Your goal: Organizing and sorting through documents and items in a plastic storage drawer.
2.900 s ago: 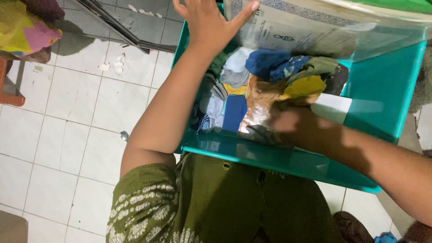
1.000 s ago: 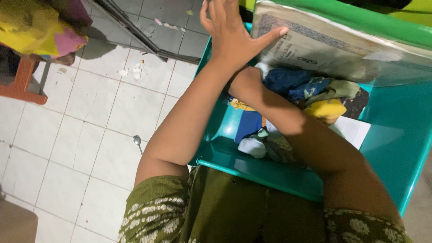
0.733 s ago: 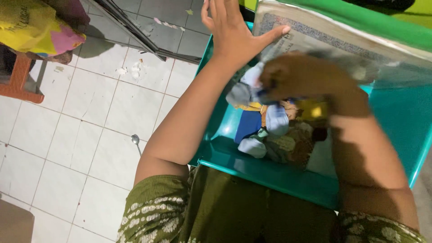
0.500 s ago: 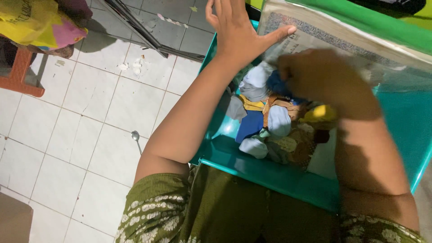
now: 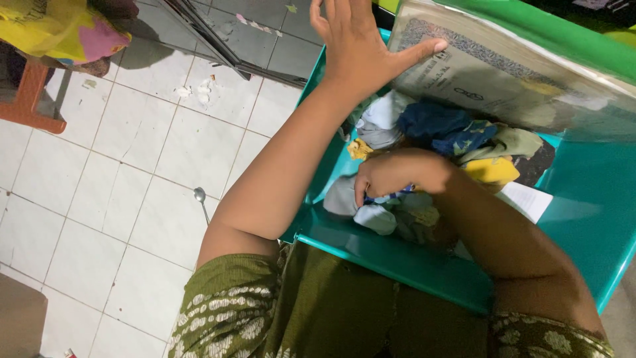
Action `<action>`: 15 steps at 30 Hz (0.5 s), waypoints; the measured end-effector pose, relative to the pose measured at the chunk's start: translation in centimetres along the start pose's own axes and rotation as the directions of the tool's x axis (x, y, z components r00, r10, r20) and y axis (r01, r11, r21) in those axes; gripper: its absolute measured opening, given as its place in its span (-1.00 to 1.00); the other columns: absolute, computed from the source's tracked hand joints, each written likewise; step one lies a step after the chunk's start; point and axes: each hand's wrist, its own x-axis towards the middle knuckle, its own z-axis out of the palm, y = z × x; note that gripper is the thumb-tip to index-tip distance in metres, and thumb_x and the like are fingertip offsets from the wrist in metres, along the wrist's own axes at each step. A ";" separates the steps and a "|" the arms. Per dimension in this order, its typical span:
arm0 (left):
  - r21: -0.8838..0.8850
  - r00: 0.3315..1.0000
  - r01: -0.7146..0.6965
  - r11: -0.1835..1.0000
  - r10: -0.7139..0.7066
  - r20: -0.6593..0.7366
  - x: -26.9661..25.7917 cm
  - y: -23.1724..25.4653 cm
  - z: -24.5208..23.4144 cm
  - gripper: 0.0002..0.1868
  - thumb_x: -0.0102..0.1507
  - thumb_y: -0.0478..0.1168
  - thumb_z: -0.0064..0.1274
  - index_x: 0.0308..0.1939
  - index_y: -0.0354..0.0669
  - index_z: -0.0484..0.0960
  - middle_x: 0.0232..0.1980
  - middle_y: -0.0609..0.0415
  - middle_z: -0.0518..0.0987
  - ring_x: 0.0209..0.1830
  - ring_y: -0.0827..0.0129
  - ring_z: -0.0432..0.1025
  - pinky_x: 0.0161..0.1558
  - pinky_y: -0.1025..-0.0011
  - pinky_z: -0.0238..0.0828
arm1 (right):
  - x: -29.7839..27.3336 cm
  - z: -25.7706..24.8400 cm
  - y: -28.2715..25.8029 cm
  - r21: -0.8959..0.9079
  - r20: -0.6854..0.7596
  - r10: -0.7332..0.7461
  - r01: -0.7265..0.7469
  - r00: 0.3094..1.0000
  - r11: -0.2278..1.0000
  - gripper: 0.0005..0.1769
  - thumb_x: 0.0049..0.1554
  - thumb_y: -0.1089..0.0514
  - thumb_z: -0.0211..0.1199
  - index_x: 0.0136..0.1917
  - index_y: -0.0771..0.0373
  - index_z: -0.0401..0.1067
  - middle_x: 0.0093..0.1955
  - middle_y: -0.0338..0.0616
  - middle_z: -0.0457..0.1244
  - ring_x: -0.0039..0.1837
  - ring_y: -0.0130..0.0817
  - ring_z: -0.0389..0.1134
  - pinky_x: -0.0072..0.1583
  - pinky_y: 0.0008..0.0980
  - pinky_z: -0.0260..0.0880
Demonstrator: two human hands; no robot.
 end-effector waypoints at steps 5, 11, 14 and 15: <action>0.036 0.991 0.088 0.995 -0.092 0.098 0.5 0.8 -1.1 0.28 0.02 0.74 0.21 0.45 -0.01 0.09 0.40 -0.16 0.19 0.52 -0.05 0.00 0.48 -0.32 -0.25 | 0.2 -1.3 1.5 -0.235 -0.322 -0.129 0.053 0.938 0.970 -0.58 0.02 0.20 0.18 0.14 -0.02 0.60 -0.19 -0.01 0.36 -0.17 -0.05 0.45 -0.10 -0.11 0.45; 0.005 1.000 -0.025 1.000 0.025 -0.014 -0.1 0.0 0.1 0.31 0.08 0.74 0.20 0.51 -0.02 0.01 0.42 -0.22 0.12 0.54 -0.08 -0.07 0.46 -0.30 -0.30 | 6.6 4.1 0.6 -0.424 -0.519 -0.301 0.065 0.800 0.903 -0.59 -0.04 0.20 0.20 0.07 -0.09 0.63 0.20 0.04 0.28 0.18 0.08 0.32 0.07 0.01 0.40; 0.009 1.000 -0.006 1.000 0.006 -0.003 0.0 0.2 -0.3 0.32 0.07 0.74 0.20 0.52 0.00 -0.01 0.43 -0.19 0.13 0.54 -0.06 -0.06 0.47 -0.28 -0.30 | 7.1 5.1 -0.5 -0.493 -0.561 -0.167 -0.165 0.811 0.854 -0.72 0.06 0.20 0.16 0.03 0.20 0.56 0.18 -0.04 0.29 0.22 0.04 0.33 -0.02 0.02 0.46; 0.007 1.000 -0.008 1.000 0.008 -0.003 0.1 0.2 -0.3 0.32 0.07 0.74 0.20 0.52 0.00 -0.01 0.43 -0.19 0.13 0.54 -0.06 -0.06 0.47 -0.28 -0.30 | 6.6 4.2 0.1 -0.492 -0.563 -0.166 -0.167 0.809 0.854 -0.72 0.06 0.20 0.16 0.03 0.20 0.56 0.18 -0.04 0.29 0.22 0.04 0.33 -0.02 0.02 0.46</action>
